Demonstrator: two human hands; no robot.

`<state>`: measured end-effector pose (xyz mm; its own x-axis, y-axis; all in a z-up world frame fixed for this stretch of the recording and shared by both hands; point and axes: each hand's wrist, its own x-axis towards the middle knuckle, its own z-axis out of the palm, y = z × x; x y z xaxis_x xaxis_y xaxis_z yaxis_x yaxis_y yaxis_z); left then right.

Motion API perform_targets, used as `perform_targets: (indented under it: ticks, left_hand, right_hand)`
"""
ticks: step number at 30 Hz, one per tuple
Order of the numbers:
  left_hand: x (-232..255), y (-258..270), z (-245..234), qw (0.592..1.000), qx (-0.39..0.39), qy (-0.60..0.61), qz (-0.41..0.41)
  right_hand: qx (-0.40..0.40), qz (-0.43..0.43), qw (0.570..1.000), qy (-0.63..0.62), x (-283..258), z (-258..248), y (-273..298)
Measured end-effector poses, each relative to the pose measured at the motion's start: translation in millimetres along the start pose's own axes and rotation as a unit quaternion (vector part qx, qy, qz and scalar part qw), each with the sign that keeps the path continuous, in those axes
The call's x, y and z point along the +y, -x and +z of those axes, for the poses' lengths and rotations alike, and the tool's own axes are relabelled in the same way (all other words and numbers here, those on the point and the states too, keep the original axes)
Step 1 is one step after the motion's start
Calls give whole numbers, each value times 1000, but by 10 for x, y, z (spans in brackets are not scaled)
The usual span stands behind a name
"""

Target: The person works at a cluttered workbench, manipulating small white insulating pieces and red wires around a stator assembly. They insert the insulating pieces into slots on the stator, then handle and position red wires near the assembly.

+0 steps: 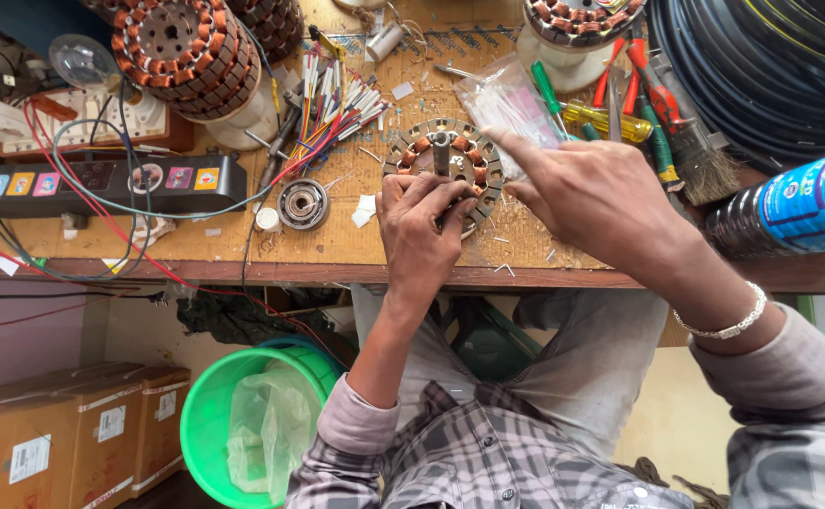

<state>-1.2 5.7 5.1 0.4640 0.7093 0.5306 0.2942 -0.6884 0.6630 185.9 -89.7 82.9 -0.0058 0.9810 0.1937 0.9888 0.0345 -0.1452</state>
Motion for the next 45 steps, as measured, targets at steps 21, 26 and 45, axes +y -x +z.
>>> perform_targets:
  ticks: [21,26,45]
  left_hand:
    - [29,-64,-77,1000,-24,7,18]
    - [8,-72,-79,999,-33,0,23]
    - [29,-62,-66,1000,-23,-13,13]
  right_hand:
    - [-291,35,947,-132,35,-177,83]
    - [-83,-19,966,-246,67,-157,-35]
    - [114,-55,983,-134,36,-114,-20]
